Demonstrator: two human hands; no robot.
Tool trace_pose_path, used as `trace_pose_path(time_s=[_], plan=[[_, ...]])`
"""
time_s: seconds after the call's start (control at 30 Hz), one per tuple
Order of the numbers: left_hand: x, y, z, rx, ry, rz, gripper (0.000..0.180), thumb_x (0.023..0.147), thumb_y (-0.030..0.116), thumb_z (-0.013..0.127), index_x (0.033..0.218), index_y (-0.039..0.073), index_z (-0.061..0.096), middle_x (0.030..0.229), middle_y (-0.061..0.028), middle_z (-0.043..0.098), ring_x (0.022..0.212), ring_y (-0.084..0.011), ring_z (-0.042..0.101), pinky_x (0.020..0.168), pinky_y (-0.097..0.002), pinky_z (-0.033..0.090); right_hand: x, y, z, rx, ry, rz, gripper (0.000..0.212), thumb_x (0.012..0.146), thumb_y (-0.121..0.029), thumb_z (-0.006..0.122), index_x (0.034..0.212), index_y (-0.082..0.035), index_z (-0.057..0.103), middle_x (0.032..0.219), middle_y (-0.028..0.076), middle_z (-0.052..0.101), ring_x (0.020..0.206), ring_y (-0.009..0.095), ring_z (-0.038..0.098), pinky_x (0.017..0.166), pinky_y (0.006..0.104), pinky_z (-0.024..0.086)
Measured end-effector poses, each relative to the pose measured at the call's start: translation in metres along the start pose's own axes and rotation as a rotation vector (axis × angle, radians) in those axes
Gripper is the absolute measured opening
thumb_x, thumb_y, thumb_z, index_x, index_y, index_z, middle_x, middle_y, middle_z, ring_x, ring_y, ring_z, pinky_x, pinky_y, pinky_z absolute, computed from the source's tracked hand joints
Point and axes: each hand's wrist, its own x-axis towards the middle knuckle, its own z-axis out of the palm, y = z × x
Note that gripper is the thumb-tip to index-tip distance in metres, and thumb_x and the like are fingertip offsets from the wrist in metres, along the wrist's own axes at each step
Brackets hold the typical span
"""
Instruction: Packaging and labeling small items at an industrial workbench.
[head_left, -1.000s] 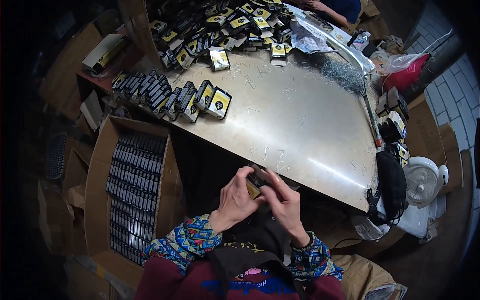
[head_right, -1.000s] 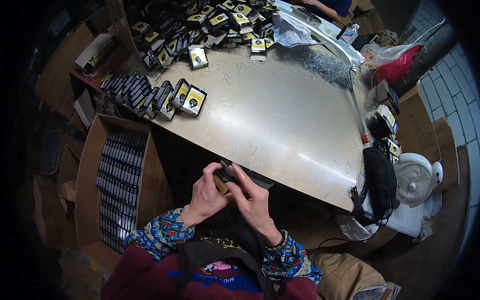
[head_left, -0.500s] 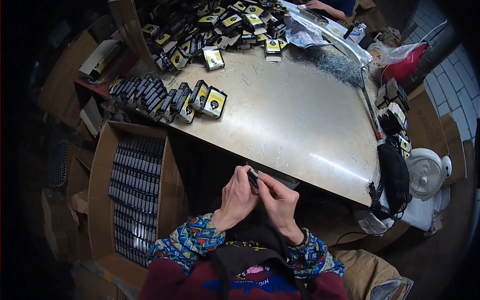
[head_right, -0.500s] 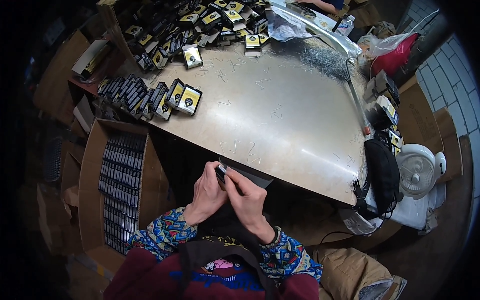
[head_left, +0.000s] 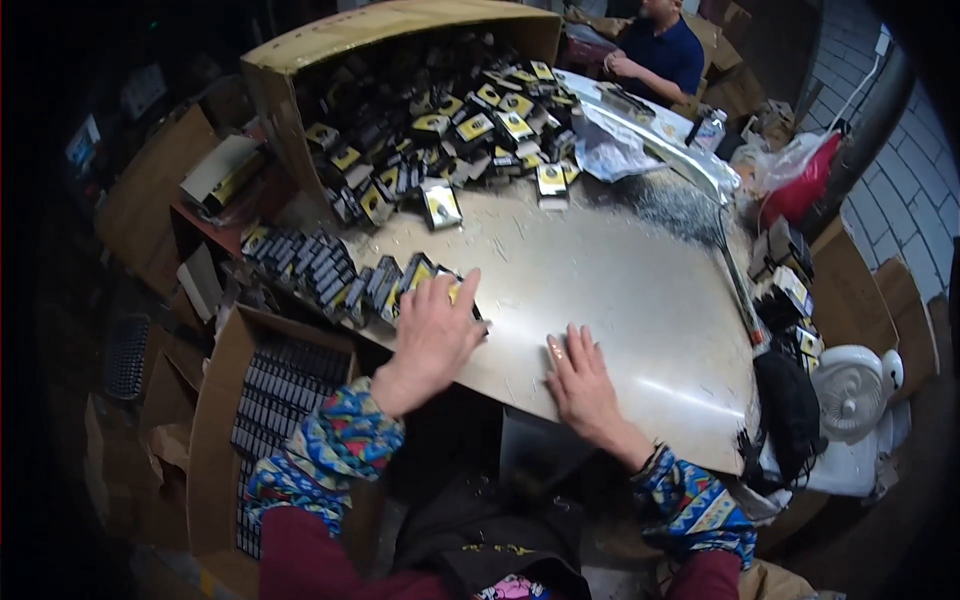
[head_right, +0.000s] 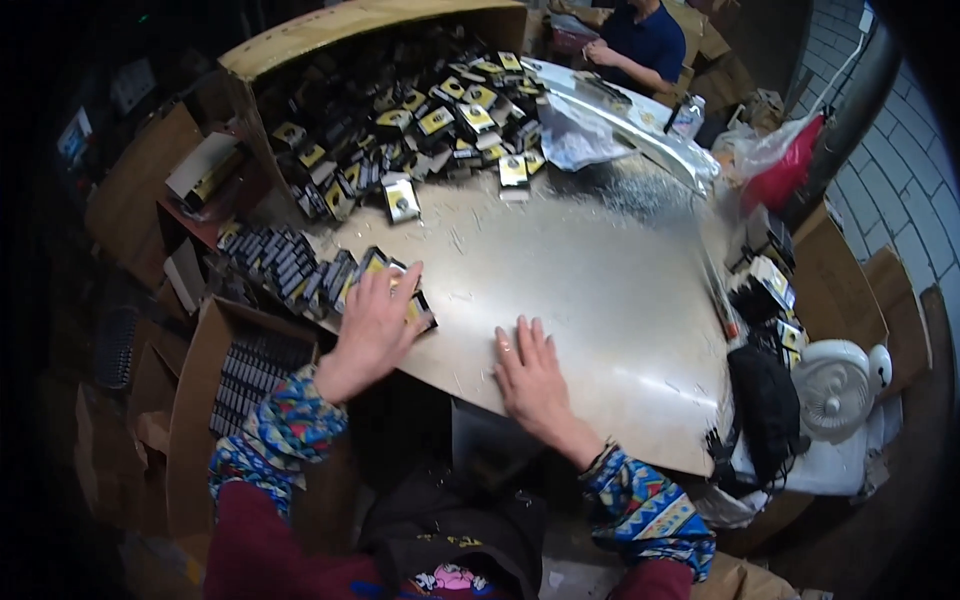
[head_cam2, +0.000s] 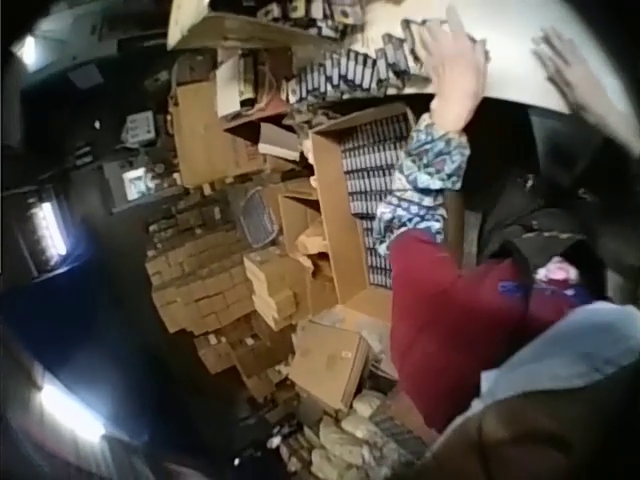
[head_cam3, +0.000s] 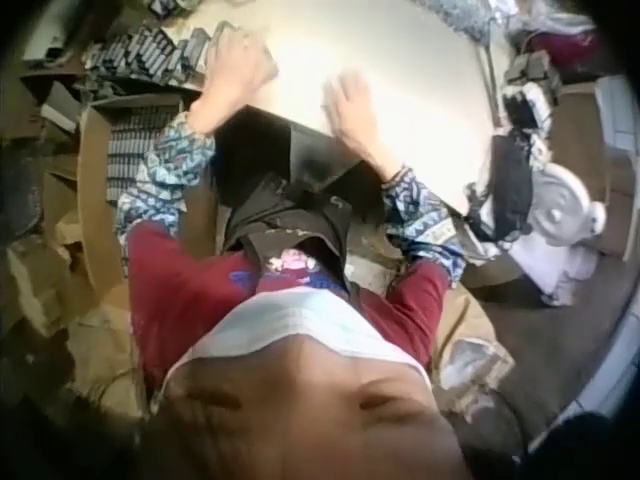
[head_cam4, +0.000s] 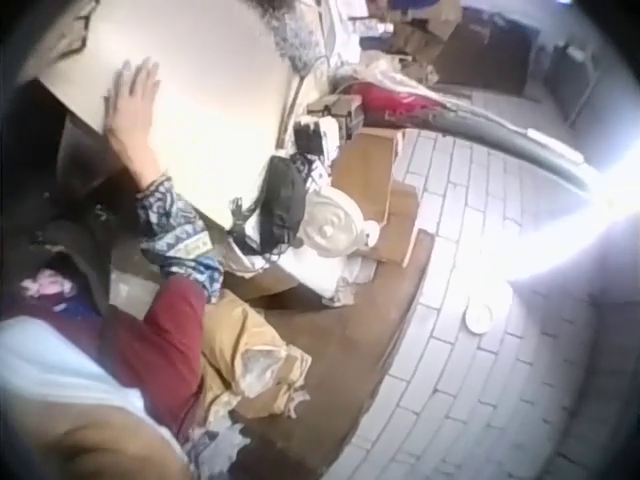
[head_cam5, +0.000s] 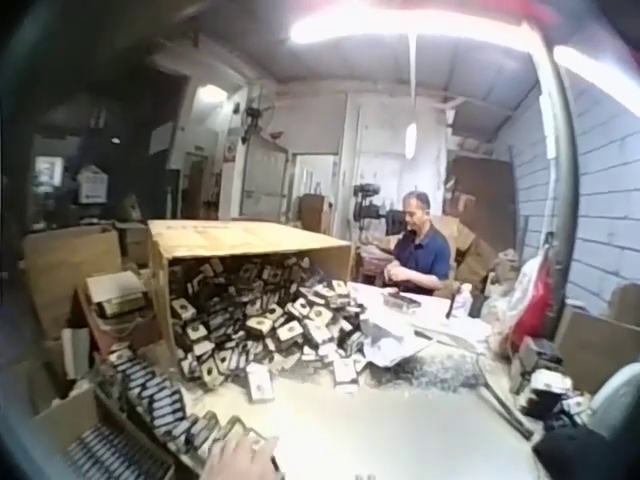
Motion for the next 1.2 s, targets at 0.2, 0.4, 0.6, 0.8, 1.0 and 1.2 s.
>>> trace_pose_path(time_s=[0.2, 0.4, 0.6, 0.8, 1.0, 1.2], plan=[[0.103, -0.112, 0.022, 0.328, -0.131, 0.261, 0.043, 0.081, 0.009, 0.064, 0.123, 0.005, 0.053, 0.111, -0.0132, 0.057, 0.101, -0.0322, 0.056, 0.086, -0.0434, 0.046, 0.135, 0.125, 0.018, -0.129, 0.087, 0.066, 0.050, 0.100, -0.032, 0.047, 0.140, -0.003, 0.043, 0.149, 0.027, 0.034, 0.141, 0.043, 0.028, 0.113, 0.0554, 0.025], [0.155, -0.108, 0.072, -0.017, -0.342, -0.459, 0.068, 0.083, 0.036, 0.069, 0.131, 0.002, 0.034, 0.127, -0.0298, 0.040, 0.103, -0.0523, 0.058, 0.087, -0.0555, 0.049, 0.244, 0.190, 0.054, -0.216, 0.213, 0.109, 0.051, 0.099, -0.037, 0.047, 0.137, -0.002, 0.045, 0.141, 0.025, 0.043, 0.134, 0.042, 0.037, 0.111, 0.0524, 0.030], [0.160, -0.121, 0.059, -0.100, -0.417, -0.423, 0.089, 0.069, 0.020, 0.075, 0.139, 0.000, 0.025, 0.124, -0.0299, 0.043, 0.108, -0.0483, 0.055, 0.096, -0.0449, 0.046, 0.226, 0.121, 0.047, 0.043, -0.019, -0.138, 0.055, 0.098, -0.041, 0.048, 0.139, -0.004, 0.044, 0.142, 0.026, 0.041, 0.135, 0.044, 0.035, 0.111, 0.0506, 0.030], [0.157, -0.127, 0.034, -0.138, -0.465, -0.420, 0.096, 0.069, 0.014, 0.072, 0.146, -0.002, 0.016, 0.127, -0.0362, 0.044, 0.122, -0.0453, 0.048, 0.105, -0.0402, 0.040, 0.277, 0.067, 0.080, -0.076, -0.084, -0.177, 0.061, 0.098, -0.057, 0.035, 0.143, -0.018, 0.045, 0.147, 0.024, 0.038, 0.138, 0.044, 0.032, 0.115, 0.0560, 0.020], [0.120, -0.136, -0.009, -0.285, -0.283, -0.395, 0.090, 0.073, 0.017, 0.074, 0.144, -0.005, 0.024, 0.133, -0.0284, 0.048, 0.125, -0.0354, 0.049, 0.106, -0.0361, 0.038, 0.209, 0.055, 0.057, -0.088, -0.194, -0.239, 0.051, 0.103, -0.046, 0.034, 0.147, -0.020, 0.040, 0.154, 0.017, 0.032, 0.143, 0.039, 0.025, 0.117, 0.0511, 0.017], [0.065, -0.083, -0.034, -1.452, -0.299, -0.801, 0.024, 0.102, 0.022, 0.051, 0.115, 0.002, 0.052, 0.101, -0.0031, 0.064, 0.075, -0.0057, 0.065, 0.064, -0.0234, 0.059, 0.093, 0.062, 0.012, -0.052, -0.273, -0.153, 0.050, 0.103, -0.043, 0.036, 0.146, -0.019, 0.041, 0.155, 0.016, 0.031, 0.145, 0.038, 0.022, 0.118, 0.0529, 0.015]])
